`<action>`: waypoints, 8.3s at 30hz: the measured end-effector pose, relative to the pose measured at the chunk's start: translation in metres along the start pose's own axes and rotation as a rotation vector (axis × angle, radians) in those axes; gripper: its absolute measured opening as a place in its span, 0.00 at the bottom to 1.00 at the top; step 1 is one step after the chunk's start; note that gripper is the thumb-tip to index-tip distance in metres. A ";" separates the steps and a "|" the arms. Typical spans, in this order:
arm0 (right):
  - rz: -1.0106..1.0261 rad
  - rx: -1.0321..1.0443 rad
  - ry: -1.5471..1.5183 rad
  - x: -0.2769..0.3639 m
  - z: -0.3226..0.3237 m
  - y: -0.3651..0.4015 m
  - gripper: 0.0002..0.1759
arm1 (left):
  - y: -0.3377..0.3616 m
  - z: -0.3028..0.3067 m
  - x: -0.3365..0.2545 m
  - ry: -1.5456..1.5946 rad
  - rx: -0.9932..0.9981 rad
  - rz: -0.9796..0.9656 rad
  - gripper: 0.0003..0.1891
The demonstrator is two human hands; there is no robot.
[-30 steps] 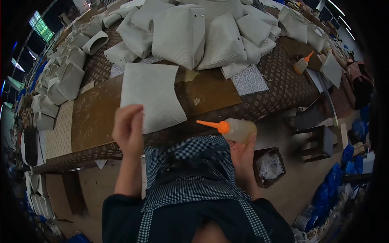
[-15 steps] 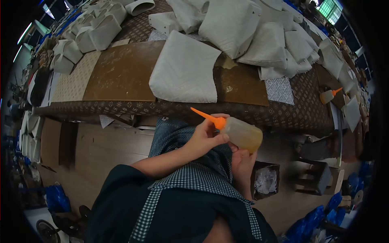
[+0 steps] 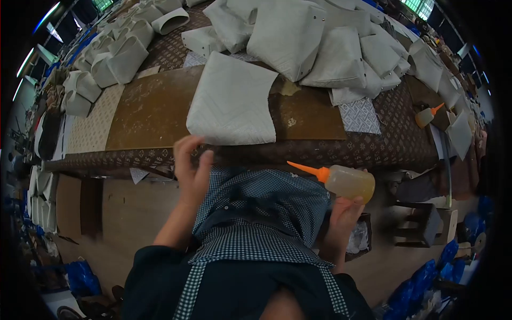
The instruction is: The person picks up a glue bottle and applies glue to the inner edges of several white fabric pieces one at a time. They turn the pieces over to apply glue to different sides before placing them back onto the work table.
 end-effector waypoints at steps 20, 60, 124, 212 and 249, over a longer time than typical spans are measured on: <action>0.182 -0.043 0.155 0.006 -0.035 -0.080 0.52 | -0.083 0.022 0.109 0.384 -0.058 0.479 0.21; 0.291 0.192 0.944 0.014 -0.184 -0.175 0.47 | -0.156 0.011 0.085 0.120 0.134 0.373 0.21; 0.033 -0.193 0.319 -0.066 -0.092 -0.148 0.32 | -0.095 0.016 0.129 0.407 -0.065 0.446 0.23; 0.119 -0.110 0.438 -0.075 -0.107 -0.101 0.34 | -0.191 0.012 0.107 0.396 0.081 -0.121 0.34; 0.033 -0.218 -0.023 -0.036 -0.069 -0.083 0.37 | -0.065 0.029 0.120 0.151 -0.164 0.133 0.28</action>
Point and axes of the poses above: each hand's wrist, its own y-axis away from the middle knuckle, its own z-axis out of the back of the hand, x = y × z, the point moved 2 cm from there along -y, towards the middle knuckle, and after that the axes turned 11 degrees about -z, right-handed, at the moved point
